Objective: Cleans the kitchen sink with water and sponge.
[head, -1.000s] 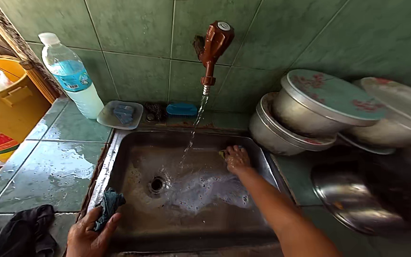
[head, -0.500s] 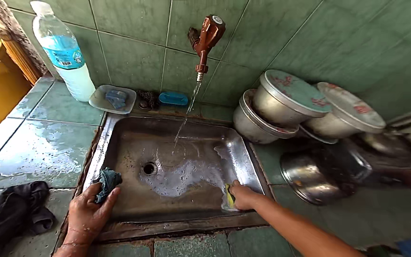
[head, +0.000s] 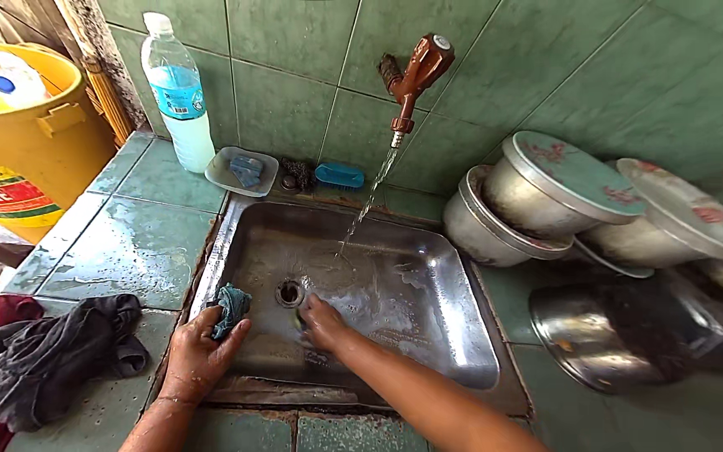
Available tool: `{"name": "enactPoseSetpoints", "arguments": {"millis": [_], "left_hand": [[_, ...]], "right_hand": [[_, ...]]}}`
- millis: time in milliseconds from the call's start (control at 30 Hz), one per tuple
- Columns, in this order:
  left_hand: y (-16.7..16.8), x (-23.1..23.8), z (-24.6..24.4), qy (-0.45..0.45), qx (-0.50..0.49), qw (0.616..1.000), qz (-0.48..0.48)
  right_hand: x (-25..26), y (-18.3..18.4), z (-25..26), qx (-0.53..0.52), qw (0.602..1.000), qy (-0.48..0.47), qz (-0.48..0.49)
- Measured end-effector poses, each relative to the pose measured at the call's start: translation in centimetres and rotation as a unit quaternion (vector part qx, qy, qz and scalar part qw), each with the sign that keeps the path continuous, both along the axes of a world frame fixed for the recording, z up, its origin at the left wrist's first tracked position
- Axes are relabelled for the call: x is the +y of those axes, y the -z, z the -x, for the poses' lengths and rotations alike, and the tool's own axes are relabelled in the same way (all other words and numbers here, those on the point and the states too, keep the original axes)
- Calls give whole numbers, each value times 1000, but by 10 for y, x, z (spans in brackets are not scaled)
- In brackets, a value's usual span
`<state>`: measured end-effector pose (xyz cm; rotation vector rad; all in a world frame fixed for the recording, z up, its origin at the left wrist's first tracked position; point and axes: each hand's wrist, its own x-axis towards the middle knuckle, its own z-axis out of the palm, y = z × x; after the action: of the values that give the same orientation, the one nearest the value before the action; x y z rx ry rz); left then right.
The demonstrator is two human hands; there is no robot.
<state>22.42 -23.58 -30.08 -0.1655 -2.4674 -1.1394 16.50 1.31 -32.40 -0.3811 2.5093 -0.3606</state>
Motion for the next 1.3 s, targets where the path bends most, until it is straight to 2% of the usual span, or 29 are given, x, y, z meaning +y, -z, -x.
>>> {"name": "enactPoseSetpoints", "arguments": {"millis": [67, 167, 200, 267, 400, 500, 600, 700, 767, 900, 1100, 1233, 1300], "left_hand": [[1, 0, 1, -4, -1, 1000, -7], [2, 1, 3, -8, -2, 1000, -10], [2, 1, 4, -10, -3, 1000, -14], [1, 1, 5, -14, -5, 1000, -18], [4, 2, 4, -15, -1, 1000, -10], [4, 3, 3, -15, 3, 1000, -9], [3, 3, 2, -12, 1, 1000, -20], [2, 4, 2, -17, -4, 1000, -23], [1, 3, 1, -20, -11, 1000, -21], [0, 3, 3, -16, -11, 1000, -23], [0, 0, 3, -6, -7, 1000, -23], [0, 0, 5, -4, -11, 1000, -21], [1, -1, 4, 2, -13, 1000, -19]], "right_hand": [[48, 1, -3, 23, 999, 36, -3], [89, -8, 26, 2, 988, 119, -97], [87, -8, 36, 2, 984, 137, -115], [64, -1, 41, 22, 986, 140, -90], [1, 4, 1, 10, 1000, -20, 19], [-19, -1, -18, -28, 994, -97, 39], [-1, 2, 0, 10, 998, -53, 31], [12, -2, 39, 24, 996, 80, -38], [0, -3, 38, 30, 990, 135, -41], [-35, -4, 6, -3, 998, 69, -1], [1, -3, 28, 4, 988, 148, -41], [-30, -7, 7, -28, 994, 100, -36], [-27, -7, 8, -39, 995, 84, -45]]}}
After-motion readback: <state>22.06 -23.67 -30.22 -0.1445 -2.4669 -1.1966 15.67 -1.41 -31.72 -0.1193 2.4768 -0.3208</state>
